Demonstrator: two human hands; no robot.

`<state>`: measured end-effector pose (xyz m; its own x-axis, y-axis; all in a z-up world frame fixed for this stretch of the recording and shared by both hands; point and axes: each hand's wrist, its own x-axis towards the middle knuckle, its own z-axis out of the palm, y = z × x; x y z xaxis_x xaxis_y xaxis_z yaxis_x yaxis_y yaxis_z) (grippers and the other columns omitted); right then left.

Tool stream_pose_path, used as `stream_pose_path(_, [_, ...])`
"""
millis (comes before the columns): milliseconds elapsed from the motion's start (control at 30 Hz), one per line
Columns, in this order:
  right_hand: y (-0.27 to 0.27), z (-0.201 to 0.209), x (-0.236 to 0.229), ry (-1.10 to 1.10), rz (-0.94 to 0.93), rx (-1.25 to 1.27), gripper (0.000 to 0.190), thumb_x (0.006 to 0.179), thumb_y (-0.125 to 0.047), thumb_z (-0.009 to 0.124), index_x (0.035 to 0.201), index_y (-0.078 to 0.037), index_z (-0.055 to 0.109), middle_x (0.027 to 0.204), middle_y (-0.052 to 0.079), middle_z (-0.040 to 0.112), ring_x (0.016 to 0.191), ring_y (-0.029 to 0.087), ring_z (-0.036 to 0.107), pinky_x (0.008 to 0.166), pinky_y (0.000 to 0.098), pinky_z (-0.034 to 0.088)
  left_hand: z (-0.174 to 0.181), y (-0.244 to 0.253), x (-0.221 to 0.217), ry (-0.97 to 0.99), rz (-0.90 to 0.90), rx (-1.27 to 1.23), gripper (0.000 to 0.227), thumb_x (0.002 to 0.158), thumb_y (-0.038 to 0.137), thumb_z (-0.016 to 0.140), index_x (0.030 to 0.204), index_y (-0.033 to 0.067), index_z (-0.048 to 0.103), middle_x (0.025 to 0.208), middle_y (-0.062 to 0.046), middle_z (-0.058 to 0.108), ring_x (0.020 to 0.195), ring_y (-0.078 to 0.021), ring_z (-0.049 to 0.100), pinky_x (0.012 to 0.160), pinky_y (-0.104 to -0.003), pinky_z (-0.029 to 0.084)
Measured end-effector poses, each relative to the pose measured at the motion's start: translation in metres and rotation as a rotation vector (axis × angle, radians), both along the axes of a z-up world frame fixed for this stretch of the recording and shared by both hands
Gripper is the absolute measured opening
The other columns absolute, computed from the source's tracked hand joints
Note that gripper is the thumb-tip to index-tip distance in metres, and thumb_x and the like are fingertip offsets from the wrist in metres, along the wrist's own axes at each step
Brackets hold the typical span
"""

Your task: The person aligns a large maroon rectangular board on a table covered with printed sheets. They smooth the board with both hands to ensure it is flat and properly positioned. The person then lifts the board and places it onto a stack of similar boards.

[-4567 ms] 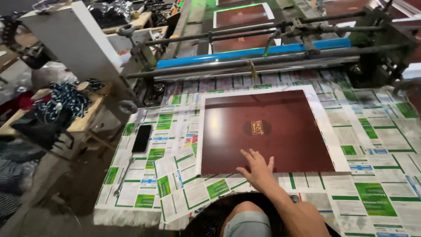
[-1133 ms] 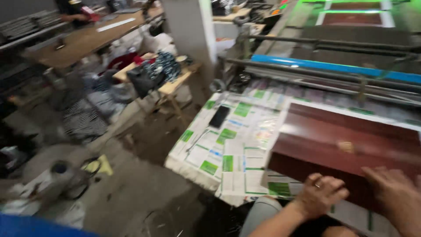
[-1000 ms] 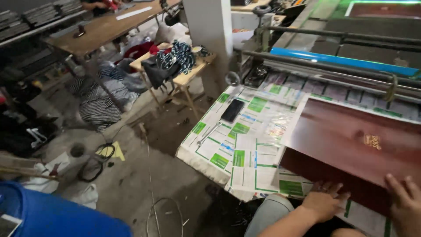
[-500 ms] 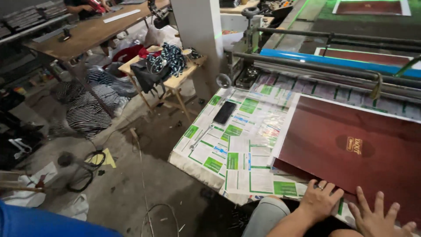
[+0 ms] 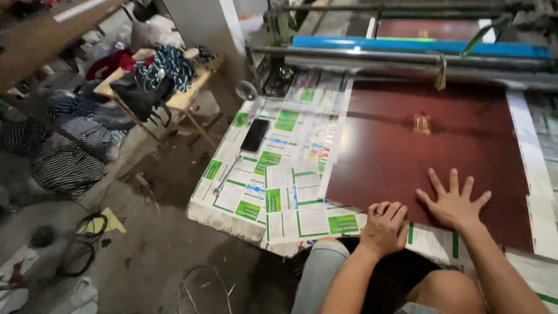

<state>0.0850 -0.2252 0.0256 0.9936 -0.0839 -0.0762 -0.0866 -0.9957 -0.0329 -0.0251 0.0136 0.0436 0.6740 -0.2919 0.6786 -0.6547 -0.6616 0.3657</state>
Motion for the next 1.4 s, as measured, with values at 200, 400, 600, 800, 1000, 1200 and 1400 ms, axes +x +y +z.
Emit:
stream_pose_path(200, [-0.004, -0.002, 0.042, 0.032, -0.020, 0.022, 0.096, 0.078, -0.093, 0.032, 0.159, -0.050, 0.004, 0.171, 0.005, -0.009, 0.152, 0.046, -0.007, 0.107, 0.0791, -0.008, -0.002, -0.001, 0.002, 0.039, 0.024, 0.006, 0.044, 0.088, 0.023, 0.070, 0.129, 0.0064, 0.064, 0.131, -0.010, 0.063, 0.123, -0.0302, 0.058, 0.110, -0.048, 0.039])
stream_pose_path(400, [-0.017, -0.012, 0.098, 0.034, -0.084, -0.001, 0.101, 0.073, -0.096, 0.033, 0.158, -0.052, 0.000, 0.169, 0.003, -0.014, 0.152, 0.043, -0.014, 0.106, 0.0779, -0.012, -0.018, -0.006, 0.007, 0.025, 0.028, -0.060, 0.029, 0.094, 0.018, 0.070, 0.122, 0.0094, 0.066, 0.131, -0.008, 0.064, 0.120, -0.0251, 0.060, 0.111, -0.043, 0.041])
stream_pose_path(600, [-0.010, -0.015, 0.083, 0.026, -0.070, 0.028, 0.105, 0.074, -0.098, 0.035, 0.158, -0.044, 0.001, 0.169, 0.004, -0.016, 0.152, 0.040, -0.016, 0.106, 0.0770, -0.014, -0.051, -0.009, 0.027, 0.013, -0.013, -0.070, 0.031, 0.091, 0.016, 0.072, 0.123, 0.0131, 0.070, 0.136, -0.006, 0.068, 0.121, -0.0256, 0.063, 0.109, -0.045, 0.042])
stream_pose_path(800, [-0.006, -0.012, -0.043, 0.027, 0.090, 0.033, 0.096, 0.081, -0.090, 0.035, 0.161, -0.046, 0.005, 0.170, 0.008, -0.009, 0.154, 0.039, -0.007, 0.107, 0.0804, -0.005, -0.047, -0.009, 0.038, 0.058, -0.025, -0.043, 0.031, 0.084, 0.018, 0.074, 0.114, 0.0141, 0.075, 0.128, -0.005, 0.073, 0.114, -0.0238, 0.065, 0.099, -0.044, 0.045])
stream_pose_path(1000, [-0.006, 0.021, -0.111, 0.037, 0.227, -0.186, 0.083, 0.086, -0.068, 0.054, 0.157, -0.053, 0.013, 0.170, 0.002, 0.015, 0.155, 0.028, 0.019, 0.110, 0.0768, 0.019, -0.026, -0.008, 0.025, 0.053, -0.004, 0.036, 0.022, 0.090, 0.022, 0.072, 0.111, 0.0162, 0.074, 0.123, -0.002, 0.074, 0.112, -0.0221, 0.064, 0.098, -0.043, 0.046])
stream_pose_path(1200, [0.013, 0.078, -0.127, -0.411, 0.255, -0.166, 0.072, 0.091, -0.014, 0.059, 0.154, -0.045, 0.041, 0.156, -0.003, 0.052, 0.142, 0.022, 0.052, 0.121, 0.0641, 0.029, 0.036, 0.002, -0.016, -0.249, -0.006, 0.073, 0.037, 0.093, 0.019, 0.070, 0.130, 0.0171, 0.070, 0.136, -0.004, 0.065, 0.126, -0.0242, 0.060, 0.108, -0.044, 0.045])
stream_pose_path(1400, [0.024, 0.037, -0.121, -0.600, 0.129, -0.248, 0.071, 0.090, -0.012, 0.063, 0.154, -0.040, 0.050, 0.157, -0.005, 0.055, 0.145, 0.020, 0.054, 0.123, 0.0571, 0.030, -0.006, -0.007, -0.010, -0.027, -0.075, 0.165, 0.047, 0.082, 0.028, 0.070, 0.125, 0.0092, 0.066, 0.131, -0.014, 0.064, 0.121, -0.0336, 0.058, 0.102, -0.052, 0.042])
